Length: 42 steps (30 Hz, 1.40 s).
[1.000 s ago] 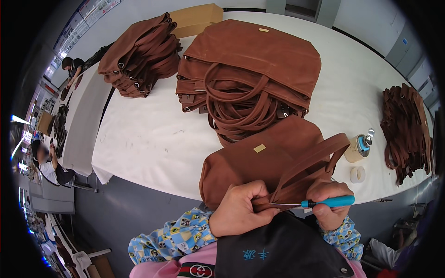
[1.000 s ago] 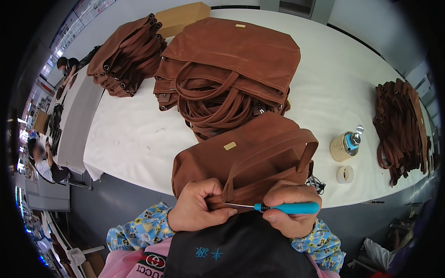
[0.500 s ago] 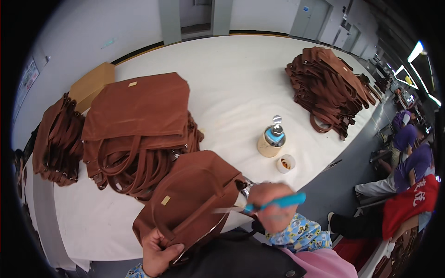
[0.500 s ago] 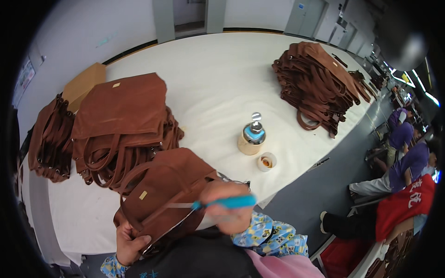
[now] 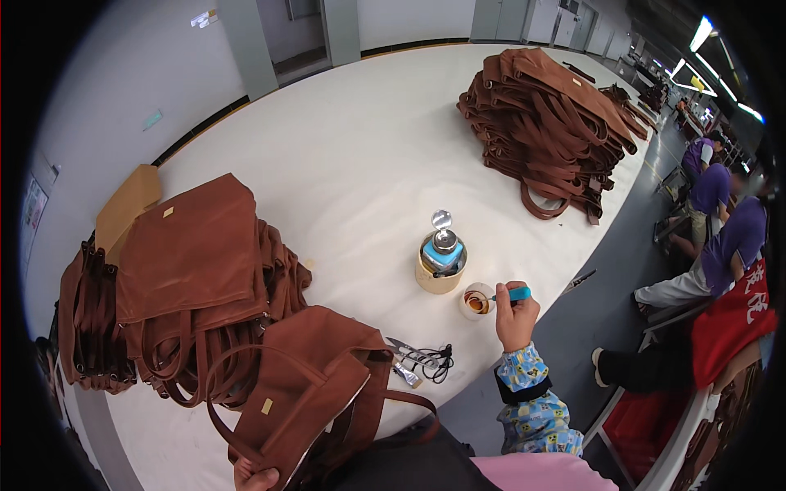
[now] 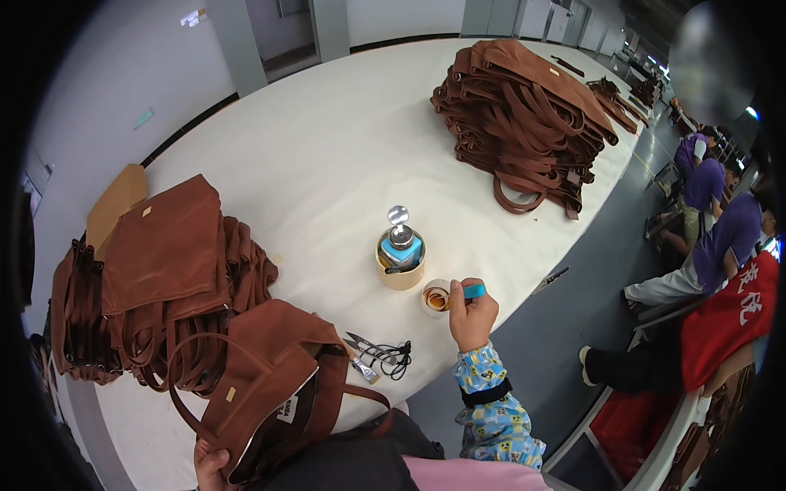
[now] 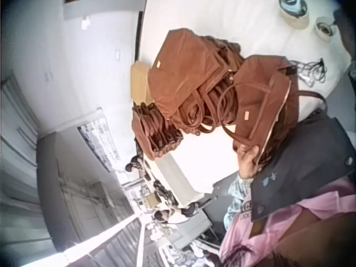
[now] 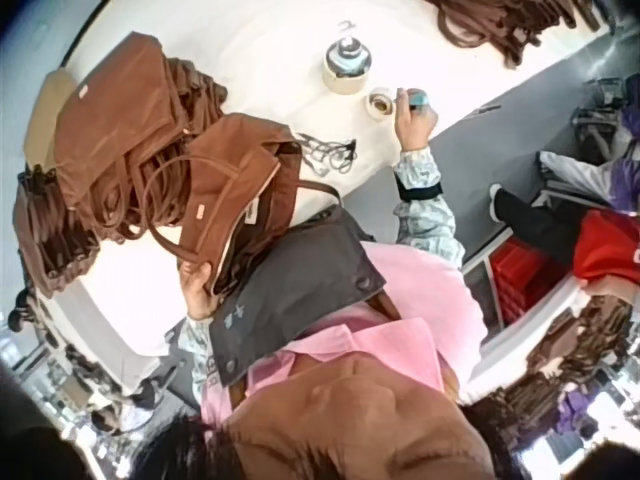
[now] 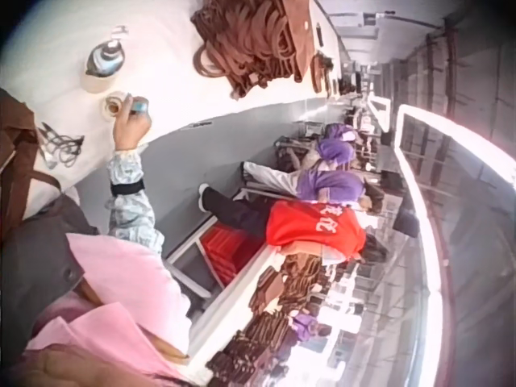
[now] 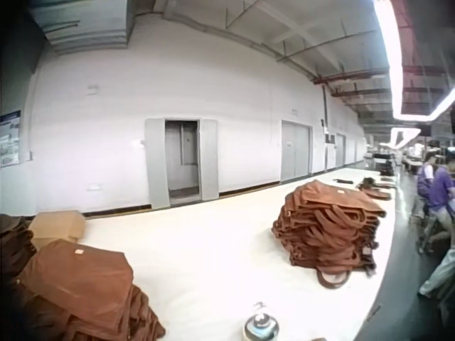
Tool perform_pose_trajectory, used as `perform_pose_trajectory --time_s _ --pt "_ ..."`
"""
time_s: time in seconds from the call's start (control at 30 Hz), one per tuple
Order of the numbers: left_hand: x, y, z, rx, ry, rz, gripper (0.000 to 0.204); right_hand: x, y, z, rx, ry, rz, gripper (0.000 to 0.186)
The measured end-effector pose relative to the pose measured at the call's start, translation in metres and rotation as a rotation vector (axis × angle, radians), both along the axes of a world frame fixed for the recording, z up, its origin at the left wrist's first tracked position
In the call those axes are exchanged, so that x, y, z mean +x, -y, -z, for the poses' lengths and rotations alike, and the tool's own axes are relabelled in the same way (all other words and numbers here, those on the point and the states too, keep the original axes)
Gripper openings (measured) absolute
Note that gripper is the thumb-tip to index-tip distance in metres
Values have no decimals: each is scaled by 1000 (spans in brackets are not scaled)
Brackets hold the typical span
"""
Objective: Apply a finish or edge coating to leather bags using an applicator tool and a container of liquid finish.
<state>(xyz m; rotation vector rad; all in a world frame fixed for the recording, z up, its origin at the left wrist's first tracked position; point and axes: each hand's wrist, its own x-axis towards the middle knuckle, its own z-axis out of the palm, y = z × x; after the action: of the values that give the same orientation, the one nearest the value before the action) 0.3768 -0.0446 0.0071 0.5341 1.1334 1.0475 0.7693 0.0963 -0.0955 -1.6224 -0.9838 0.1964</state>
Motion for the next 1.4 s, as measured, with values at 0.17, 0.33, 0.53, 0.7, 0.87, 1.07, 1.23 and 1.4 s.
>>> perform_pose_trajectory --time_s 0.17,0.33,0.53,0.7,0.87,1.07,1.23,1.4 --pt "10 -7 -1 27 -35 -38 43 1 -3 15 -52 69 4 18" --pt "7 -6 2 36 -32 -42 38 3 -4 27 -58 106 18 17" --pt "-6 1 4 31 -7 30 29 -3 0 26 -104 160 8 14" --pt "-15 10 1 66 -190 78 39 -23 15 -29 285 -214 -44 8" --pt "-7 -7 -16 30 -364 292 28 -83 37 -94 474 -713 -883 22" --pt "-1 4 -12 228 -304 228 23 -179 51 -107 316 -557 -1597 23" --pt "-8 9 -10 308 -307 228 21 -199 56 -106 225 -450 -1647 23" --pt "-9 8 -9 300 -278 232 25 -201 60 -103 200 -408 -1621 22"
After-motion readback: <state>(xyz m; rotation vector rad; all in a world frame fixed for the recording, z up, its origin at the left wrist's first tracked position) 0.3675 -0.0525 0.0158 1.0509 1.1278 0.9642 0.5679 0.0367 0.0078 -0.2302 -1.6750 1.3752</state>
